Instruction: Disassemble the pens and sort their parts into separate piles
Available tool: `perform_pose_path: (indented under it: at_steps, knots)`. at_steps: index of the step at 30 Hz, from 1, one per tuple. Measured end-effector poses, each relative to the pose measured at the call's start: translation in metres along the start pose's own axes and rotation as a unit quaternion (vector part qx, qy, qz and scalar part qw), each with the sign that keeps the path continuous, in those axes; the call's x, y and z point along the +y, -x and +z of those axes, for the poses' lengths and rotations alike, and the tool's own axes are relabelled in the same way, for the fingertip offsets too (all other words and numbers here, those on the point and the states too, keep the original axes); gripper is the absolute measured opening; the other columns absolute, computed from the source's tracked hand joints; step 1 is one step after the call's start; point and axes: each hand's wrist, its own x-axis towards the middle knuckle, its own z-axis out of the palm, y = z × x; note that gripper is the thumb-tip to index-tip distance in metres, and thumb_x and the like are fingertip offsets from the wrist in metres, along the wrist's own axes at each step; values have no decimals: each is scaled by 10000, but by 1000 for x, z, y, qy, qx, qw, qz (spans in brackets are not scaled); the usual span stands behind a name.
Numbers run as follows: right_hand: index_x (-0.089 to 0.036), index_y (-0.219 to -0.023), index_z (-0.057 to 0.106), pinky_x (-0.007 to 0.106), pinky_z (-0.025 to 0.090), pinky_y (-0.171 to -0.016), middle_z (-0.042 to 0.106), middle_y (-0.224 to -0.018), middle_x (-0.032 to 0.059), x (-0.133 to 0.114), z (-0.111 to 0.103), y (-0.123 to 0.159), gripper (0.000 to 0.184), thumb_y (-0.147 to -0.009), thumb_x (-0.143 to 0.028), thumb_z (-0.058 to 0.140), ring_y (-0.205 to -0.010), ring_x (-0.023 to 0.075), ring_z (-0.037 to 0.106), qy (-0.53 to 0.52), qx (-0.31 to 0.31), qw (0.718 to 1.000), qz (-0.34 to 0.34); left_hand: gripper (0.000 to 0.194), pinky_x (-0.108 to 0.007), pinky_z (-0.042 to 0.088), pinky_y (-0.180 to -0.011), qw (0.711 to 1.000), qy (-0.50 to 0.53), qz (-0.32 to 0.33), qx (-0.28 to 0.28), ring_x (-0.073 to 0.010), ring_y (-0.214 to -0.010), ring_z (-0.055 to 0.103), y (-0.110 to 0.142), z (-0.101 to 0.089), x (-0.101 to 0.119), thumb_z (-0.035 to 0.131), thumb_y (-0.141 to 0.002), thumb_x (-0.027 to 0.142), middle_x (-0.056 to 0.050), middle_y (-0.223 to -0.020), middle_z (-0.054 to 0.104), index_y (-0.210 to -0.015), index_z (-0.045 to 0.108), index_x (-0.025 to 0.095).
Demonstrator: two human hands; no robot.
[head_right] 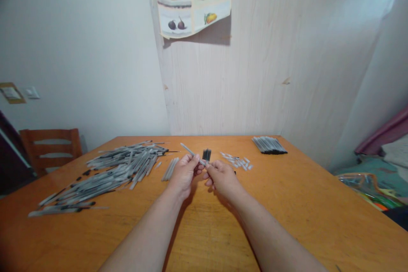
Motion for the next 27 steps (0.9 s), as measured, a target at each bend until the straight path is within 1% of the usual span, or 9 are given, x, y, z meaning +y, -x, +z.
perform_pose_path:
  at_steps: [3,5,10,12,14,18,21,23,27]
  knots:
    - [-177,-801,559,183,356,-398,642,-639,-2,-4,-1,1,212,-785,-380,618,-448,78,513,8,9,1000,-23,362,-204,436,-571,1000,-10,-1,3,-98,-592,592,0,1,-1,732,-753,482,-57,-734,693,-807,577,160]
    - [-181,-783,549,188,351,-407,617,-598,-20,-7,-1,1,183,-755,-346,623,-443,82,504,26,16,999,-36,350,-203,437,-561,1000,-10,-5,3,-102,-579,601,1,3,0,720,-770,474,-55,-725,693,-817,568,162]
    - [-199,-753,517,209,350,-416,548,-494,-48,-7,0,-1,205,-707,-343,655,-426,104,489,66,43,995,-66,305,-195,445,-557,1000,-2,-19,3,-96,-570,611,3,5,1,696,-807,429,-58,-739,702,-823,552,160]
    - [-199,-766,518,204,339,-402,554,-496,-44,-6,0,-1,216,-722,-358,658,-415,103,486,73,50,994,-65,309,-198,451,-563,1000,1,-18,6,-99,-576,617,3,5,1,700,-804,431,-58,-739,703,-822,550,161]
    - [-193,-777,532,195,333,-382,594,-542,-20,-6,-1,-1,220,-768,-391,627,-416,103,506,76,47,995,-42,328,-202,455,-568,1000,3,-14,13,-103,-583,621,2,5,0,717,-786,444,-59,-739,703,-822,553,162]
    - [-176,-786,573,197,393,-386,661,-669,27,-5,-3,-2,246,-844,-414,551,-445,98,549,74,30,997,-6,342,-201,453,-577,1000,1,-8,21,-98,-598,618,-1,3,-3,733,-767,453,-73,-785,717,-835,571,160]
    - [-179,-784,587,219,437,-416,644,-661,12,1,-3,-4,236,-830,-410,579,-462,103,547,65,27,997,-22,352,-200,451,-577,1000,6,-7,23,-96,-598,615,-2,2,-4,745,-753,459,-72,-787,717,-835,579,159]
    - [-183,-773,590,231,440,-432,622,-630,-1,5,-5,-6,230,-821,-408,588,-466,109,539,74,29,996,-41,356,-196,447,-572,1000,8,-9,23,-92,-586,609,-2,2,-5,748,-750,461,-65,-765,710,-830,577,159]
    - [-185,-741,610,252,412,-498,588,-562,-12,9,-10,-8,189,-823,-351,570,-493,126,533,173,33,980,-94,352,-198,450,-564,1000,6,-13,24,-90,-565,601,-1,4,-5,746,-754,456,-59,-745,702,-820,569,159]
